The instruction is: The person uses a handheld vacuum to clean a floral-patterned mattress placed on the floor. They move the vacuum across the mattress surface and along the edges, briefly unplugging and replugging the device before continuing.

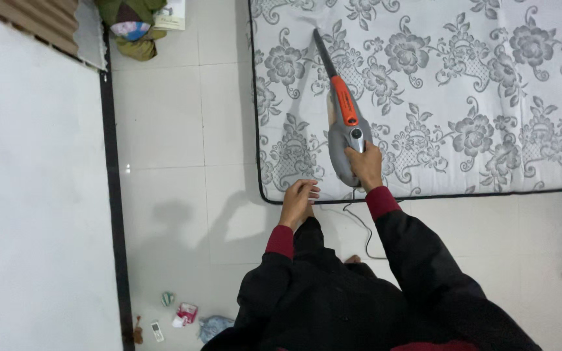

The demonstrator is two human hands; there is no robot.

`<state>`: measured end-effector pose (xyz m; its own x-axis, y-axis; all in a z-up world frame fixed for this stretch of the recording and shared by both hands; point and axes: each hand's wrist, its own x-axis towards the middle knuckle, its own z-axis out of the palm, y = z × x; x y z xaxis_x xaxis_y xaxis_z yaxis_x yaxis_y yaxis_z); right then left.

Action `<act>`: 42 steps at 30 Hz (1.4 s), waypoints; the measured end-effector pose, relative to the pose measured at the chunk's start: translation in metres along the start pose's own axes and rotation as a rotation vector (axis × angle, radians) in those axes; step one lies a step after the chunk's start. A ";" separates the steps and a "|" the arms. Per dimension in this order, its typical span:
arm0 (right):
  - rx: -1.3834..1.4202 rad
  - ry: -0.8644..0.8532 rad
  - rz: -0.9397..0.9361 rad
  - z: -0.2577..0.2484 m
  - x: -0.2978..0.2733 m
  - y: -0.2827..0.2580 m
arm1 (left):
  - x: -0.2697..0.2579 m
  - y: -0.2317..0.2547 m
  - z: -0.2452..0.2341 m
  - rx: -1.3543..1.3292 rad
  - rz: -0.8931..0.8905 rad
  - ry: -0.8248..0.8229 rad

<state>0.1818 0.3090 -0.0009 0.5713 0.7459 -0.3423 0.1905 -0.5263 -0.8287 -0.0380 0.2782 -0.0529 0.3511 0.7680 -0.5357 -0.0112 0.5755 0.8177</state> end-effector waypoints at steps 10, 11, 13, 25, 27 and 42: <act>0.039 -0.040 0.136 -0.029 -0.038 0.024 | 0.015 -0.005 0.004 0.023 -0.079 -0.072; -0.008 -0.019 0.132 -0.034 -0.043 0.032 | 0.016 -0.008 0.006 0.027 -0.072 -0.083; -0.111 0.039 0.034 -0.045 -0.058 0.051 | 0.012 -0.014 0.009 0.049 -0.065 -0.099; -0.170 0.117 0.159 -0.107 -0.172 0.103 | -0.054 -0.042 0.049 0.162 -0.073 -0.143; -0.230 0.121 0.039 -0.104 -0.175 0.114 | -0.062 -0.050 0.050 0.166 -0.049 -0.156; -0.046 0.029 0.008 -0.066 -0.075 0.083 | -0.033 -0.036 0.014 0.063 -0.102 -0.046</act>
<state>0.2076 0.1822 -0.0152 0.5961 0.7295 -0.3354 0.2214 -0.5508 -0.8047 -0.0357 0.2280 -0.0620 0.3903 0.6915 -0.6078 0.0849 0.6304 0.7716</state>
